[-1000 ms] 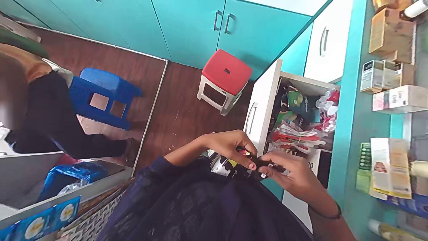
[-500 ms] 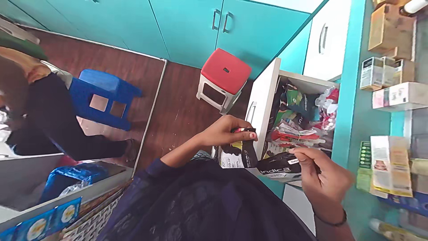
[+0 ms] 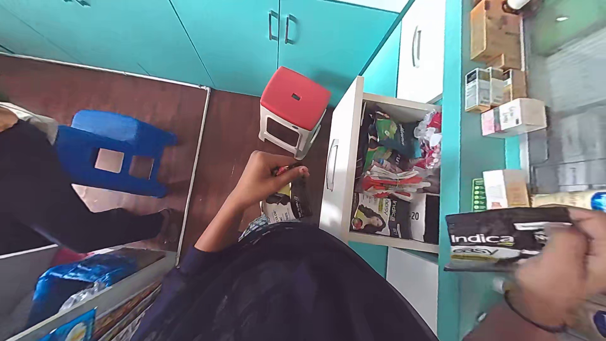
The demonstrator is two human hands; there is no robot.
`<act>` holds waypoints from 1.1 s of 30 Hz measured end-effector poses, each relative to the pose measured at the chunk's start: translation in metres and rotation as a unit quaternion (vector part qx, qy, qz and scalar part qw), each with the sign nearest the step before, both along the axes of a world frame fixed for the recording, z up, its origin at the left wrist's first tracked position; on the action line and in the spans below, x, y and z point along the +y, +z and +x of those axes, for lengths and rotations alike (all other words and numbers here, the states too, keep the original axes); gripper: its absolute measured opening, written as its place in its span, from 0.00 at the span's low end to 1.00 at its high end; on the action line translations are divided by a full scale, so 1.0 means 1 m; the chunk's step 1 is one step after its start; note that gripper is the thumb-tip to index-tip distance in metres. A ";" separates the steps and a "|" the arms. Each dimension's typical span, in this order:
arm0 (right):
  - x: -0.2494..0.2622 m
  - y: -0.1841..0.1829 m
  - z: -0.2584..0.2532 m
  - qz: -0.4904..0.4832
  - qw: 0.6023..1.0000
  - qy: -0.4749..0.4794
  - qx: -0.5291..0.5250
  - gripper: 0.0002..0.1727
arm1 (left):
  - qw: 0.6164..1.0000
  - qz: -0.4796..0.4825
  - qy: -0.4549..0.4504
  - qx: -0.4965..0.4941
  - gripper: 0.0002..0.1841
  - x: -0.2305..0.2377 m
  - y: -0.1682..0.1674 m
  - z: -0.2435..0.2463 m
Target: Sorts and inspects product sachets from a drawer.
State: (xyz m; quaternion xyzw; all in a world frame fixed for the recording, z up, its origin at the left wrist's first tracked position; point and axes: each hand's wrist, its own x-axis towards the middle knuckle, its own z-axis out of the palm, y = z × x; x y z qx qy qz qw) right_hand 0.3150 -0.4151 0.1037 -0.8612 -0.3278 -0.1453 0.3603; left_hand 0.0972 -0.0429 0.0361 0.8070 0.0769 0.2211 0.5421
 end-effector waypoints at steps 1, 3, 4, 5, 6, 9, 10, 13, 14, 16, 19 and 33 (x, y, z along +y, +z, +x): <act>0.004 -0.001 -0.002 -0.034 0.999 0.029 0.002 0.19 | 1.000 -0.005 0.004 -0.004 0.12 -0.001 0.000 0.001; 0.020 -0.008 -0.003 -0.122 0.988 0.095 -0.002 0.22 | 1.000 -0.010 0.008 -0.013 0.13 -0.004 0.001 0.004; 0.031 -0.014 -0.003 -0.162 0.978 0.132 0.006 0.23 | 1.000 -0.014 0.004 -0.016 0.12 -0.006 0.001 0.006; 0.041 -0.021 -0.003 -0.197 0.967 0.159 0.013 0.24 | 1.000 -0.016 0.002 -0.016 0.12 -0.007 0.001 0.007; 0.050 -0.028 -0.001 -0.224 0.959 0.173 0.011 0.25 | 1.000 -0.017 0.001 -0.017 0.12 -0.008 0.000 0.008; 0.050 -0.027 0.008 -0.207 0.966 0.153 0.009 0.24 | 1.000 -0.015 0.002 -0.020 0.12 -0.005 0.002 0.006; 0.042 -0.024 0.010 -0.187 0.973 0.134 0.016 0.24 | 1.000 -0.015 0.006 -0.018 0.11 -0.005 0.002 0.003; 0.021 -0.024 0.011 -0.173 0.978 0.105 0.057 0.23 | 0.999 -0.035 0.020 -0.008 0.10 -0.005 0.000 -0.001; 0.019 -0.031 0.009 -0.191 0.973 0.106 0.079 0.23 | 0.999 -0.045 0.021 -0.006 0.10 -0.006 -0.001 0.000; 0.022 -0.055 0.000 -0.233 0.959 0.119 0.110 0.21 | 0.998 -0.064 0.012 -0.008 0.09 -0.009 -0.004 0.002; 0.039 -0.101 -0.014 -0.274 0.947 0.137 0.100 0.20 | 0.998 -0.070 -0.007 -0.009 0.09 -0.013 -0.003 0.006; 0.015 -0.041 -0.022 -0.013 0.995 -0.018 0.095 0.18 | 0.999 -0.041 -0.032 -0.008 0.11 -0.016 -0.001 0.011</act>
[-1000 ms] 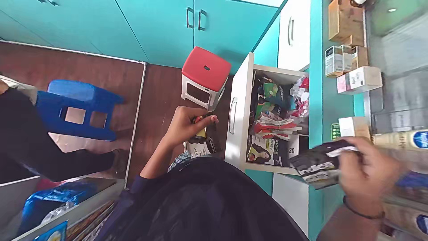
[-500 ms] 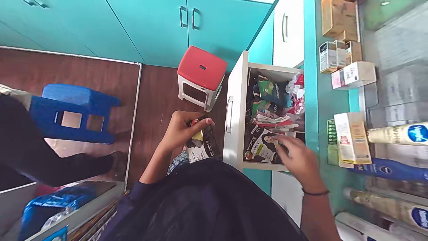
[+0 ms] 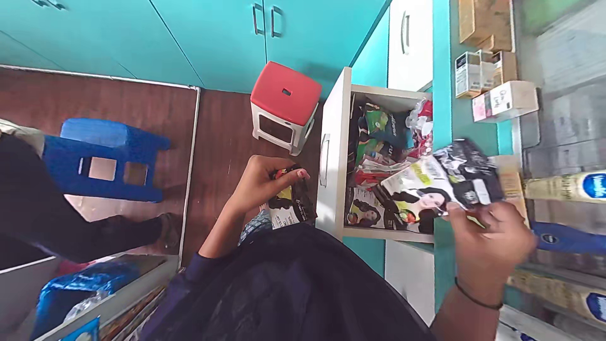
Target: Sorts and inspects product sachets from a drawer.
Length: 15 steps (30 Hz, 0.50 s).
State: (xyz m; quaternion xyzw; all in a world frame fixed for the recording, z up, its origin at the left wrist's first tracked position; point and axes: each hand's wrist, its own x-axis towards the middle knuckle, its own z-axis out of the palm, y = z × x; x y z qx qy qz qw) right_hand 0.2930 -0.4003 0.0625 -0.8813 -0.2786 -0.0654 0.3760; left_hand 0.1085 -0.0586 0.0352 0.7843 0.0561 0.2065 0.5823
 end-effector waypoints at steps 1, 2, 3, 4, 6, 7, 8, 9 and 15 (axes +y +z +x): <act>-0.001 0.000 -0.005 0.049 0.998 -0.023 0.041 0.17 | 1.000 -0.002 -0.001 0.000 0.11 0.000 -0.001 0.000; -0.002 -0.004 -0.013 0.074 0.991 -0.049 0.095 0.18 | 1.000 -0.002 -0.002 0.002 0.10 0.000 -0.001 0.001; -0.004 -0.010 -0.022 0.057 0.985 -0.083 0.141 0.21 | 1.000 -0.003 -0.001 0.001 0.10 0.000 -0.001 0.001; -0.006 -0.017 -0.030 -0.008 0.979 -0.116 0.166 0.25 | 1.000 -0.003 -0.001 -0.001 0.10 0.000 -0.001 0.002; -0.011 -0.027 -0.043 -0.192 0.952 -0.155 0.181 0.34 | 1.000 -0.004 -0.001 0.000 0.10 0.000 -0.001 0.004; -0.012 -0.030 -0.048 -0.256 0.936 -0.160 0.183 0.35 | 1.000 -0.001 -0.003 0.003 0.10 0.000 -0.001 0.003; -0.013 -0.031 -0.051 -0.295 0.925 -0.157 0.179 0.32 | 1.000 0.002 -0.006 0.006 0.11 0.000 0.000 0.003; -0.011 -0.031 -0.053 -0.313 0.924 -0.146 0.163 0.28 | 1.000 0.004 -0.010 0.006 0.11 0.001 0.000 0.004; 0.001 -0.079 -0.030 -0.209 0.967 0.124 0.079 0.21 | 1.000 -0.010 -0.023 0.009 0.10 -0.001 0.002 0.008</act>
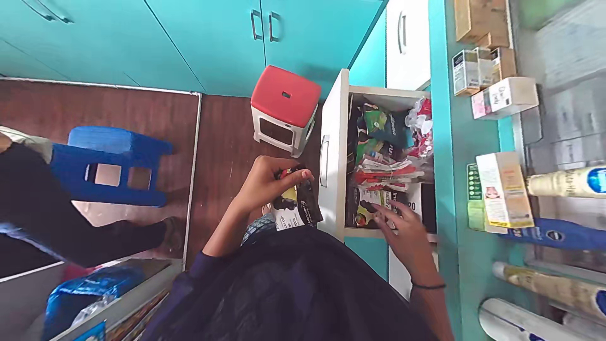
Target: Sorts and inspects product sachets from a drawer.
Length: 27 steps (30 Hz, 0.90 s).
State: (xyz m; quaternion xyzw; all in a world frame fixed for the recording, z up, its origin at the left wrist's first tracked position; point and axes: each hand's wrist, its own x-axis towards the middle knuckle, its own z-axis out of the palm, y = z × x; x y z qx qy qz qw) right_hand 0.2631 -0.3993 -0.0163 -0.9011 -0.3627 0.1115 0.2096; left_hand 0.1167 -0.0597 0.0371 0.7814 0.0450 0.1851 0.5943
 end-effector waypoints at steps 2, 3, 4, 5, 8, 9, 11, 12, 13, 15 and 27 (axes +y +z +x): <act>0.009 -0.019 -0.004 -0.001 0.999 0.021 0.049 0.18 | 1.000 -0.004 0.003 0.001 0.13 0.000 -0.002 0.000; 0.012 -0.022 -0.007 -0.014 0.998 0.019 0.062 0.18 | 1.000 -0.005 0.004 0.000 0.14 0.000 -0.002 -0.002; 0.015 -0.021 -0.007 -0.033 0.997 0.015 0.065 0.18 | 1.000 -0.009 0.004 -0.005 0.15 0.000 -0.004 -0.003; 0.017 -0.017 -0.006 -0.049 0.997 0.013 0.065 0.18 | 1.000 -0.017 0.005 -0.010 0.16 -0.001 -0.005 -0.004; 0.034 0.010 -0.009 0.028 0.997 0.020 0.067 0.26 | 0.999 -0.033 0.007 -0.011 0.15 -0.007 -0.009 -0.004; 0.045 0.023 -0.014 0.087 0.990 0.038 0.100 0.29 | 0.999 -0.030 0.005 -0.012 0.15 -0.011 -0.010 -0.002; 0.070 0.047 -0.025 0.174 0.956 0.097 0.217 0.40 | 0.999 -0.028 0.015 -0.009 0.17 -0.024 -0.010 0.003; 0.084 0.054 -0.030 0.188 0.943 0.118 0.248 0.43 | 0.999 -0.036 0.027 -0.008 0.18 -0.032 -0.009 0.005; 0.098 0.058 -0.036 0.181 0.947 0.122 0.236 0.40 | 0.998 -0.043 0.038 -0.019 0.17 -0.037 -0.012 0.010; 0.119 0.061 -0.043 0.160 0.967 0.113 0.164 0.22 | 0.997 -0.059 0.039 -0.044 0.17 -0.040 -0.013 0.016; 0.088 0.122 -0.007 0.421 0.870 0.090 0.241 0.15 | 0.982 -0.042 -0.181 0.025 0.16 -0.010 -0.067 0.013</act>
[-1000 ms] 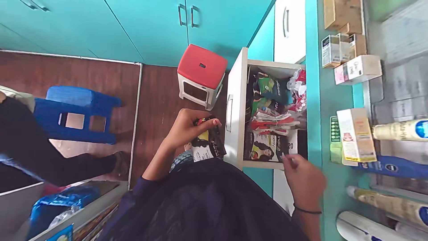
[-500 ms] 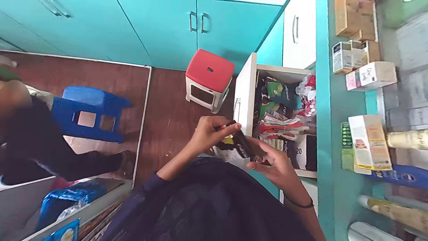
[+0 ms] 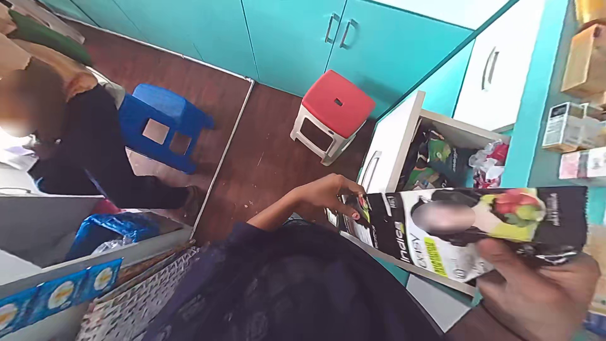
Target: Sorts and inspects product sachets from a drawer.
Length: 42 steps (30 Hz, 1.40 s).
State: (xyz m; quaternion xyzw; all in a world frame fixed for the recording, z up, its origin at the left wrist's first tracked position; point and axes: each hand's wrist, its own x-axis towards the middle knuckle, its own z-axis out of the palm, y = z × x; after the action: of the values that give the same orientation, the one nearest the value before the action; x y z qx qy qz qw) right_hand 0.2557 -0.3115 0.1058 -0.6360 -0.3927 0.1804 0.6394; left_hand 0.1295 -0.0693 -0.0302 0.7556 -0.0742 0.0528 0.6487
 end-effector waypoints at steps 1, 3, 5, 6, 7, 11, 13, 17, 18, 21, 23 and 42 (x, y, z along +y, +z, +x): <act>-0.005 -0.002 0.005 0.005 0.999 -0.028 0.014 0.15 | 0.997 -0.070 -0.030 -0.005 0.09 -0.005 -0.010 0.005; -0.019 -0.006 0.013 -0.012 0.996 -0.089 0.030 0.14 | 0.984 -0.155 -0.084 0.010 0.03 -0.010 -0.012 0.010; -0.034 -0.008 0.018 -0.056 0.987 -0.145 0.037 0.14 | 0.978 -0.183 -0.102 0.011 0.02 -0.009 -0.002 0.010; -0.042 -0.009 0.021 -0.092 0.983 -0.158 0.032 0.14 | 0.978 -0.183 -0.101 0.008 0.02 -0.006 0.005 0.010; -0.051 -0.010 0.023 -0.150 0.976 -0.159 0.014 0.13 | 0.981 -0.169 -0.095 0.004 0.03 -0.005 0.011 0.011; -0.075 -0.017 0.027 -0.483 0.857 -0.124 -0.128 0.28 | 0.996 -0.043 -0.079 0.022 0.06 -0.011 0.021 0.015; -0.073 -0.024 0.025 -0.499 0.845 -0.120 -0.151 0.47 | 0.994 0.002 -0.091 0.054 0.08 -0.014 0.026 0.018; -0.037 -0.035 0.014 -0.403 0.883 -0.041 -0.237 0.44 | 0.990 -0.011 -0.132 0.046 0.05 -0.016 0.027 0.021; -0.027 -0.042 0.012 -0.377 0.898 0.021 -0.227 0.43 | 0.989 -0.024 -0.138 0.041 0.04 -0.016 0.027 0.020; 0.004 -0.062 0.008 -0.352 0.897 0.181 -0.196 0.45 | 0.986 -0.031 -0.153 0.053 0.07 -0.015 0.032 0.015; 0.015 -0.060 0.003 -0.367 0.884 0.205 -0.203 0.36 | 0.988 -0.009 -0.145 0.055 0.08 -0.015 0.036 0.013; 0.017 -0.046 0.003 -0.168 0.904 0.393 0.022 0.22 | 0.925 -0.254 -0.276 0.055 0.07 -0.039 0.044 0.005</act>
State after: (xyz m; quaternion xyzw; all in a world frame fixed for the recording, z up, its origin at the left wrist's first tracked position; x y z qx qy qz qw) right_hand 0.2582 -0.2944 0.0599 -0.5236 -0.5607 0.4945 0.4085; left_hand 0.1343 -0.1080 0.0142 0.5167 -0.2280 -0.1532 0.8109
